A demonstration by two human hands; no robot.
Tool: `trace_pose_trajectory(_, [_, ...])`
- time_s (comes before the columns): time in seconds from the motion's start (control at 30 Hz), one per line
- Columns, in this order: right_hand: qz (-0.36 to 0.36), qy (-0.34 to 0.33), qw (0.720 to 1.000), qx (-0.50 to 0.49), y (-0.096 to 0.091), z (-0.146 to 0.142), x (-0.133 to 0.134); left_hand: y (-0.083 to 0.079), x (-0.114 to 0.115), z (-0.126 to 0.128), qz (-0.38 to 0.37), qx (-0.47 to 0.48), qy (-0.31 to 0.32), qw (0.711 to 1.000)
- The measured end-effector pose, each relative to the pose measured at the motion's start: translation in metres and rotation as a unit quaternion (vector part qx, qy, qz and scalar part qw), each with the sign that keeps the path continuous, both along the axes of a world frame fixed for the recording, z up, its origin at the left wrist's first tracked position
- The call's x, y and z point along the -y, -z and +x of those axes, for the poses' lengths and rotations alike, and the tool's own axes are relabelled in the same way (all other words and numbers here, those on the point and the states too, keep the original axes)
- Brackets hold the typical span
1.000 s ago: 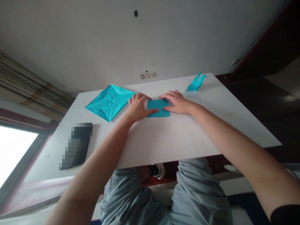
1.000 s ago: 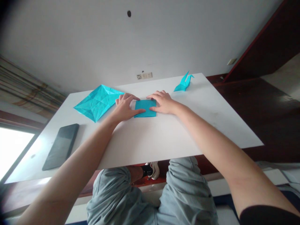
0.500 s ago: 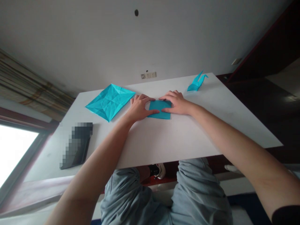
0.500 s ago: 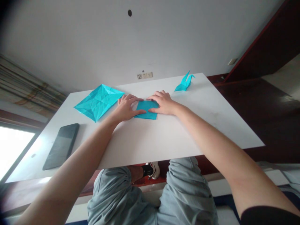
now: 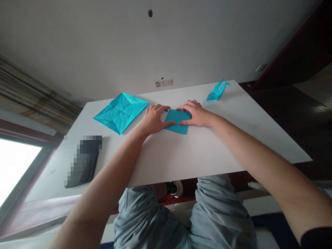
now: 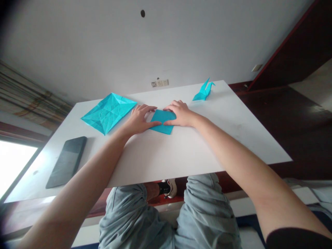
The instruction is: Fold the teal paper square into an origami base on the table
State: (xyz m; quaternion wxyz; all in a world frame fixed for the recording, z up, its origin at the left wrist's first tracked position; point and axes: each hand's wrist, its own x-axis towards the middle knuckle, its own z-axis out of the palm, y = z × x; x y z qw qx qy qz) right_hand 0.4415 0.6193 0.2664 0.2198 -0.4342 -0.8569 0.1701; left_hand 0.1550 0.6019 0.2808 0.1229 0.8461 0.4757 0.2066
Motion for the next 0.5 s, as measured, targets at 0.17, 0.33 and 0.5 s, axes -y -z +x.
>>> trace_pose_trajectory(0.17, [-0.014, 0.011, 0.999, -0.039, 0.0001, 0.0007, -0.0008, 0.0013, -0.0008, 0.0009, -0.005, 0.009, -0.006, 1.0])
trace_pose_trajectory(0.33, [-0.059, 0.023, 0.993, -0.102, -0.002, 0.0001, 0.0037, 0.0016, -0.0017, 0.0007, -0.001, 0.006, 0.004, 1.0])
trace_pose_trajectory(0.5, [-0.087, 0.007, 0.987, -0.136, -0.0023, -0.0017, 0.0066, 0.0005, -0.0028, 0.0007, 0.01, 0.01, 0.038, 0.999])
